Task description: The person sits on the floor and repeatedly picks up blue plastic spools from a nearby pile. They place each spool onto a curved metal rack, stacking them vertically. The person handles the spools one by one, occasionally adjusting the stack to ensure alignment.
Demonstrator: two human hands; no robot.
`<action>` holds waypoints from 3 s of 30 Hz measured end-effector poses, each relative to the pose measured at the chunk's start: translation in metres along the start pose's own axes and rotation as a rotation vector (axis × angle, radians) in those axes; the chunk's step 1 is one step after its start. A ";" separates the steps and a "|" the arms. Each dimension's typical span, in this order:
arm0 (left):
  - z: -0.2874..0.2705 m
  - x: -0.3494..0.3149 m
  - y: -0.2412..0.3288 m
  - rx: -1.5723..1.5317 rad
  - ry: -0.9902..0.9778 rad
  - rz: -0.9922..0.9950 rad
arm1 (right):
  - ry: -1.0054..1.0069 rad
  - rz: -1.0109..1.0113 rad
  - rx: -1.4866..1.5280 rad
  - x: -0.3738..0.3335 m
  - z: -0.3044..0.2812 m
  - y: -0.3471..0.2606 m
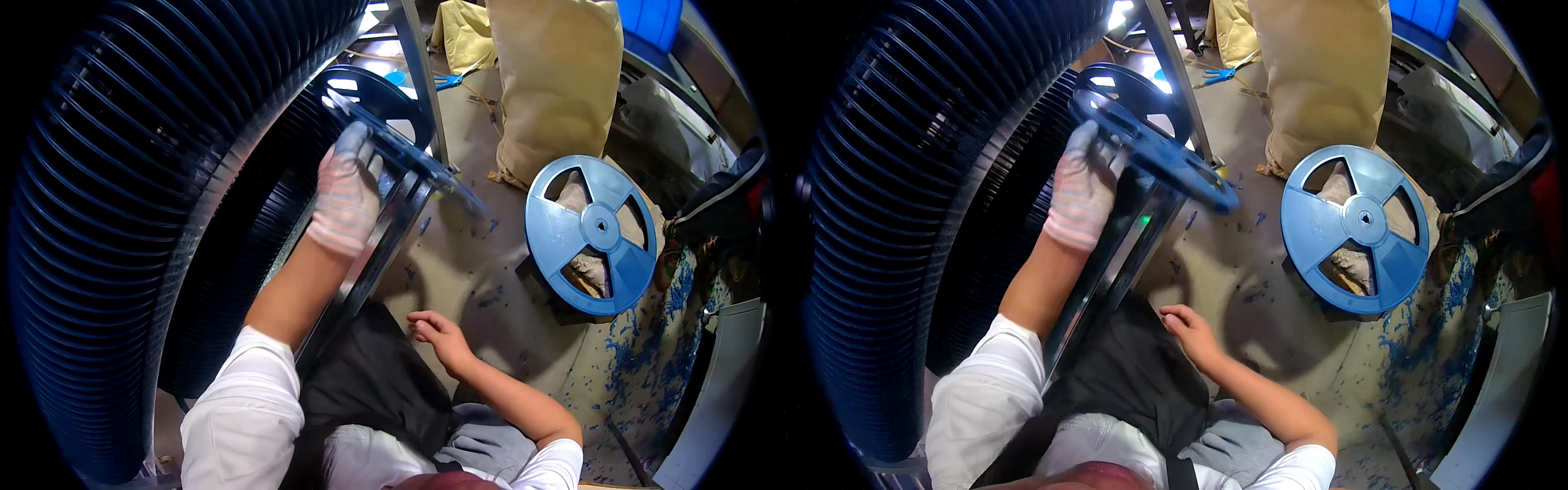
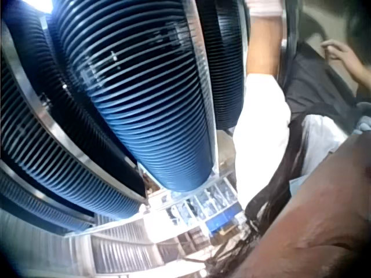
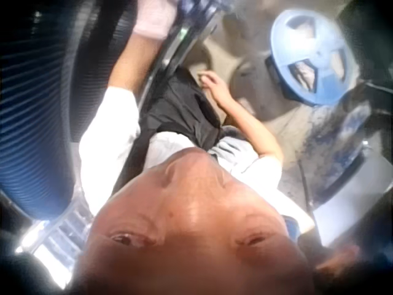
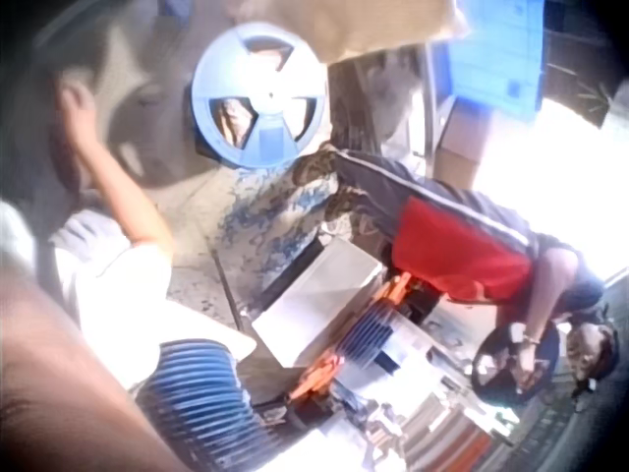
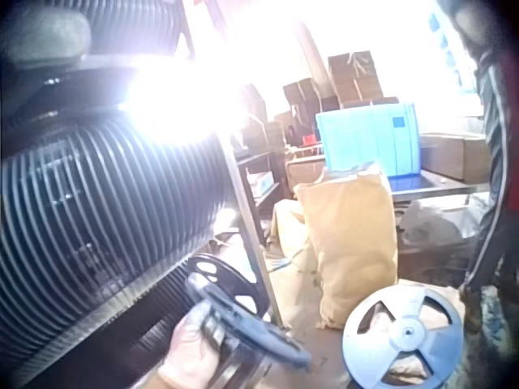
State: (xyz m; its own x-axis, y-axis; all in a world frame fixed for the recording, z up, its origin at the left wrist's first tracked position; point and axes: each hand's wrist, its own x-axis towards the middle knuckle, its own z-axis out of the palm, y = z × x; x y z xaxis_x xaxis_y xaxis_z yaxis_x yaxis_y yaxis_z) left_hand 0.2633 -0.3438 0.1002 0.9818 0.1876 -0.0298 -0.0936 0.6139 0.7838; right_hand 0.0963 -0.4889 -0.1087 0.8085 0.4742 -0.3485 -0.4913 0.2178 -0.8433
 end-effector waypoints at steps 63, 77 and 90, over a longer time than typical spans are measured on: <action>-0.015 0.109 -0.062 0.566 0.158 0.243 | 0.512 -0.028 0.385 -0.054 -0.048 -0.115; -0.043 -0.131 -0.042 1.011 -0.465 0.069 | 0.583 -0.337 0.104 -0.083 0.041 -0.169; -0.057 -0.232 -0.021 1.293 -0.682 0.011 | 0.587 -0.367 0.169 -0.094 0.082 -0.106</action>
State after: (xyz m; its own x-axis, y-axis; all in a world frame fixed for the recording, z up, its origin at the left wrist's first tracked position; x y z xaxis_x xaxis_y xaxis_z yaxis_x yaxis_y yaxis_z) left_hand 0.0283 -0.3560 0.0550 0.9025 -0.4304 -0.0153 -0.2520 -0.5565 0.7917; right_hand 0.0461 -0.4862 0.0472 0.9489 -0.1831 -0.2571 -0.1587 0.4275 -0.8900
